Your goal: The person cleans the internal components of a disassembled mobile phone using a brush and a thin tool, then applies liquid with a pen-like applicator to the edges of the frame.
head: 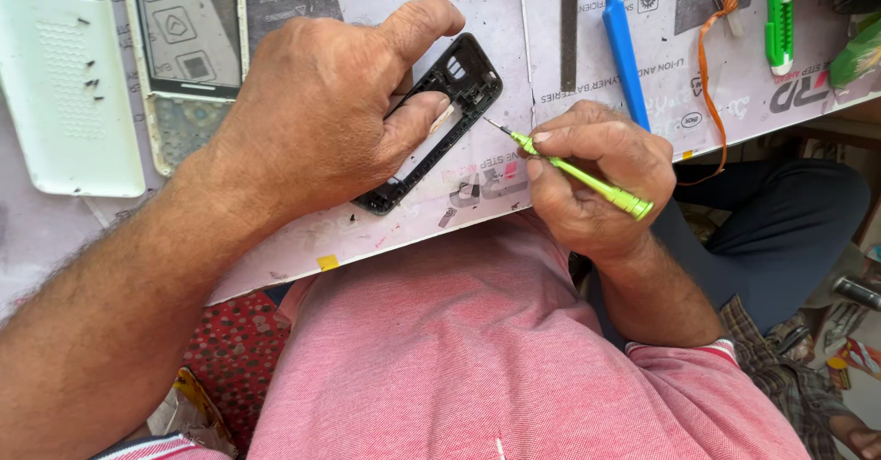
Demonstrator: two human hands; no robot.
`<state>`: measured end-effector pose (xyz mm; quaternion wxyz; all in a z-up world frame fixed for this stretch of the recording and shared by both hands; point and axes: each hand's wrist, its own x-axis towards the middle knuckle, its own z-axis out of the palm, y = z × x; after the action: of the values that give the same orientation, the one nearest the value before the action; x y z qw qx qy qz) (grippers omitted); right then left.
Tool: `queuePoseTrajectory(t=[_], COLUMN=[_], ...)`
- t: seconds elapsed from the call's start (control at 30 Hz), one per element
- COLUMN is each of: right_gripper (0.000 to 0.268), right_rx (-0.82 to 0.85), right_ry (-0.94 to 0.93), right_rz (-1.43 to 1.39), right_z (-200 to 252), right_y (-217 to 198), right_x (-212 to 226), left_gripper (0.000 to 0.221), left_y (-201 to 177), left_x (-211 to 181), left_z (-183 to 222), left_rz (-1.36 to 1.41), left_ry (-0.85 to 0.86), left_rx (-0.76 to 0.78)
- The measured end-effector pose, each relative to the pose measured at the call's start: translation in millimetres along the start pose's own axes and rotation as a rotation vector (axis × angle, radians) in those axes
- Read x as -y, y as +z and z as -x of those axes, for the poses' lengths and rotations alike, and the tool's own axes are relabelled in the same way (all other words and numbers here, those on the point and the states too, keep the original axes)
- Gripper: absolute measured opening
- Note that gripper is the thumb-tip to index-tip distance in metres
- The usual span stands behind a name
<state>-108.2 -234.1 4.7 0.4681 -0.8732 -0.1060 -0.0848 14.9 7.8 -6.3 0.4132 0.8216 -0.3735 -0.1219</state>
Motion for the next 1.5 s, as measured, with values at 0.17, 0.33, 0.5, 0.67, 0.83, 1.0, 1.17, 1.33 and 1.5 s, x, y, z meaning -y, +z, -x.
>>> queuePoseTrajectory(t=[0.17,0.33,0.5,0.67,0.83,1.0,1.17,1.33,1.5], right_gripper=[0.023,0.02,0.015,0.014,0.015,0.015,0.013,0.012,0.011], right_rx=[0.055,0.07,0.079,0.069,0.102,0.072,0.094,0.065,0.096], right_ry=[-0.055,-0.093,-0.031,-0.009,-0.015,0.025,0.001,0.009,-0.005], right_rz=[-0.003,0.026,-0.002,-0.021,0.0,-0.03,-0.042,-0.097,-0.047], right_z=[-10.4,-20.3,-17.6,-15.0,-16.4,-15.9,-15.1,-15.0,-13.5], right_y=[-2.0,-0.4,1.5,2.7,3.0,2.9,4.6,5.2,4.6], right_x=[1.9,3.8,2.4,-1.9,-2.0,-1.3,-4.6,-6.7,-8.2], left_gripper=[0.043,0.042,0.042,0.042,0.042,0.042,0.041,0.041,0.042], left_y=[-1.1,-0.2,2.5,2.6,3.5,4.3,5.0,5.2,6.1], left_x=[1.7,3.1,4.7,6.8,7.3,6.6,6.3,5.8,6.3], left_z=[0.2,2.3,3.7,4.5,4.7,5.5,6.0,5.9,6.3], left_rz=[-0.012,0.024,0.025,0.061,0.056,0.055,0.061,0.057,0.047], left_ry=[0.011,0.045,0.056,0.066,0.078,0.08,0.08,0.069,0.081], left_rx=[0.002,-0.048,-0.054,-0.063,-0.073,-0.08,-0.089,-0.091,-0.099])
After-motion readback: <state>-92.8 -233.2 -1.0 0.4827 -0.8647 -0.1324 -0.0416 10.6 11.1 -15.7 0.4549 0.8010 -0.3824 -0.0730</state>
